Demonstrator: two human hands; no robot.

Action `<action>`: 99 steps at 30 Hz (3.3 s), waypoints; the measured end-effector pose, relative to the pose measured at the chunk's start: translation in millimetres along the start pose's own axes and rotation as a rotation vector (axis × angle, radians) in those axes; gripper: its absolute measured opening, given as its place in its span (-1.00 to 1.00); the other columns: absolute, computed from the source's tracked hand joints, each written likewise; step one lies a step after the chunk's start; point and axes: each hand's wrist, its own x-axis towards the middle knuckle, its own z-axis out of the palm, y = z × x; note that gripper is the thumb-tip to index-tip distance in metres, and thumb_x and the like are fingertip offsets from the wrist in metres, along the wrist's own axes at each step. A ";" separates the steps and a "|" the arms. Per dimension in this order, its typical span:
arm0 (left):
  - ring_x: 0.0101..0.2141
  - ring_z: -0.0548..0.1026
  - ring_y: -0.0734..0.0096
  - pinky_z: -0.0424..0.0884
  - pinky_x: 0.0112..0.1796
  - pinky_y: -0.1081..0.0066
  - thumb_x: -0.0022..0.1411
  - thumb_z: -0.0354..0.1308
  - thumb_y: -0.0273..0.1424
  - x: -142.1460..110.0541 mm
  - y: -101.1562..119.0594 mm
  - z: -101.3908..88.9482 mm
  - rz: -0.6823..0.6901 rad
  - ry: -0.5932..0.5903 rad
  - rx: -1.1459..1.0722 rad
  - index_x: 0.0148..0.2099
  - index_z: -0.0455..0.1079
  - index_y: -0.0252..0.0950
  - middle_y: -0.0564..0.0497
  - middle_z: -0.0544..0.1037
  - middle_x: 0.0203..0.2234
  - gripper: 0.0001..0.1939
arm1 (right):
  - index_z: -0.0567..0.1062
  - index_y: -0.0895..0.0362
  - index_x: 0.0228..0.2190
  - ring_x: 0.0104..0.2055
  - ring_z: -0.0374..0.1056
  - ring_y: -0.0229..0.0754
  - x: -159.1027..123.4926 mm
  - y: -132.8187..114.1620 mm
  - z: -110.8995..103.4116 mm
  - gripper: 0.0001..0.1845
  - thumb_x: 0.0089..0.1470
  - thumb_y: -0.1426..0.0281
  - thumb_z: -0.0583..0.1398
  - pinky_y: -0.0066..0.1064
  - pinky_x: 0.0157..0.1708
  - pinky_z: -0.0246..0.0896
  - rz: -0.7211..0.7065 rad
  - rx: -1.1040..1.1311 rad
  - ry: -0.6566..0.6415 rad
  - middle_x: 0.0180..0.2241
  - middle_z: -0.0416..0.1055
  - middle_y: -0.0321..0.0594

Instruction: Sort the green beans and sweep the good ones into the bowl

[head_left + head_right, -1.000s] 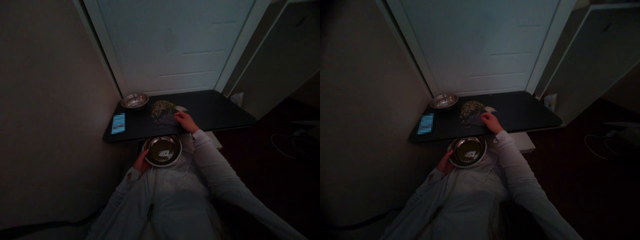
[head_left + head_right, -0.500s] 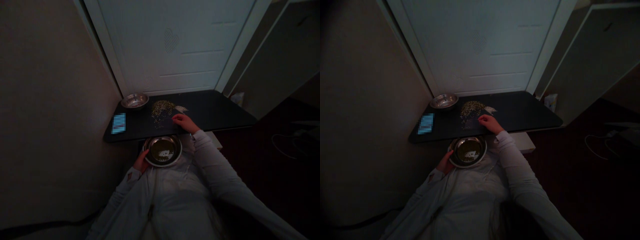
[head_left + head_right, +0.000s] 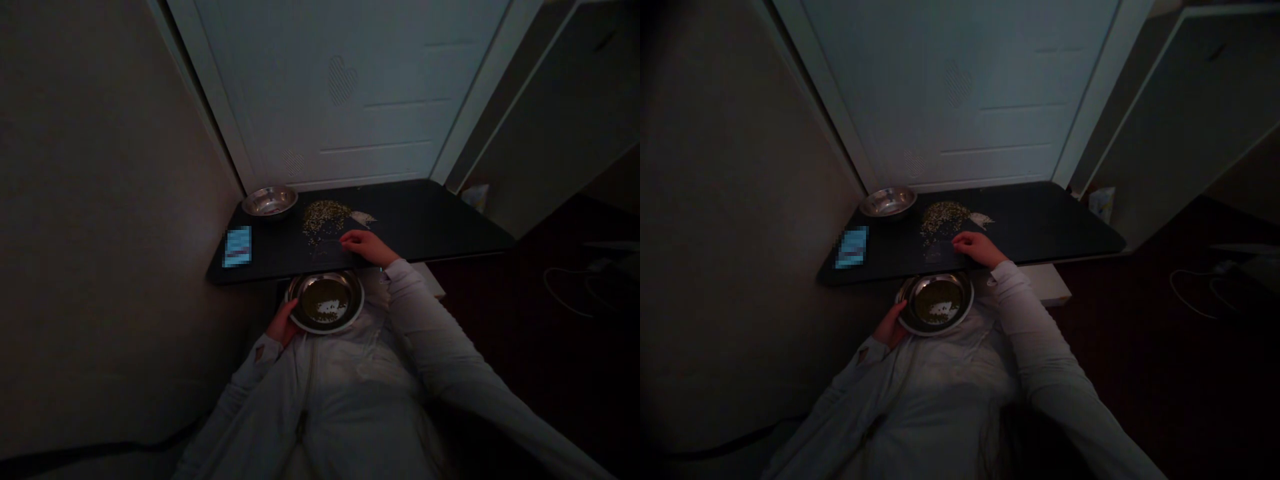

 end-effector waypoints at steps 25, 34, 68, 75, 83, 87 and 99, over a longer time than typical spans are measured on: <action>0.00 0.26 0.24 0.16 0.01 0.29 0.06 0.02 -0.37 0.0 1.3 0.1 0.005 -0.040 -0.006 -0.01 0.27 -0.32 -0.06 0.50 -0.20 -0.60 | 0.36 0.18 -0.56 -0.54 0.16 -0.36 -2.6 -5.2 -5.4 -0.85 -0.29 0.36 0.12 -0.49 -0.45 0.04 0.066 0.077 0.131 -0.63 0.28 -0.39; -0.01 0.27 0.23 0.16 0.01 0.26 0.08 -0.01 -0.37 -3.1 1.5 3.4 -0.002 0.020 0.020 0.01 0.24 -0.32 -0.07 0.48 -0.16 -0.59 | 0.33 0.16 -0.61 -0.58 0.07 -0.39 -0.3 -1.2 -4.0 -0.91 -0.32 0.40 0.09 -0.52 -0.54 -0.05 0.059 0.040 0.125 -0.66 0.21 -0.42; -0.02 0.29 0.21 0.17 0.00 0.27 0.04 0.04 -0.38 1.1 -0.4 0.1 0.007 0.009 -0.016 -0.11 0.34 -0.38 -0.10 0.54 -0.27 -0.66 | 0.39 0.21 -0.44 -0.51 0.22 -0.35 -1.5 -4.7 16.5 -0.78 -0.23 0.35 0.15 -0.49 -0.46 0.08 -0.017 0.001 -0.036 -0.59 0.34 -0.33; -0.03 0.30 0.24 0.14 0.02 0.28 0.06 0.01 -0.39 -1.0 0.7 3.9 0.006 0.021 -0.027 -0.12 0.35 -0.35 -0.05 0.55 -0.30 -0.68 | 0.38 0.21 -0.45 -0.51 0.22 -0.34 -2.8 -4.3 11.8 -0.77 -0.25 0.35 0.15 -0.48 -0.45 0.08 -0.006 0.071 -0.021 -0.59 0.33 -0.33; -0.01 0.28 0.26 0.13 0.02 0.29 0.06 0.01 -0.39 -2.7 1.7 4.2 0.002 0.051 -0.014 -0.09 0.33 -0.36 -0.06 0.55 -0.29 -0.67 | 0.37 0.21 -0.31 -0.51 0.17 -0.34 3.8 10.1 5.0 -0.67 -0.21 0.35 0.11 -0.46 -0.45 0.08 -0.038 0.103 0.384 -0.56 0.30 -0.34; -0.02 0.29 0.25 0.14 0.02 0.29 0.08 -0.01 -0.38 -4.0 2.2 6.1 -0.004 0.054 -0.003 -0.08 0.32 -0.34 -0.06 0.54 -0.27 -0.66 | 0.39 0.21 -0.31 -0.49 0.18 -0.33 3.9 11.2 6.6 -0.68 -0.20 0.38 0.09 -0.45 -0.42 0.10 -0.058 -0.009 0.363 -0.55 0.31 -0.31; -0.02 0.29 0.23 0.15 0.01 0.28 0.04 0.03 -0.38 -1.4 0.5 1.6 0.026 -0.024 -0.038 -0.06 0.31 -0.34 -0.07 0.52 -0.23 -0.63 | 0.42 0.19 -0.35 -0.47 0.20 -0.32 -1.0 3.7 7.6 -0.72 -0.20 0.37 0.09 -0.43 -0.38 0.10 -0.054 -0.045 0.256 -0.53 0.34 -0.31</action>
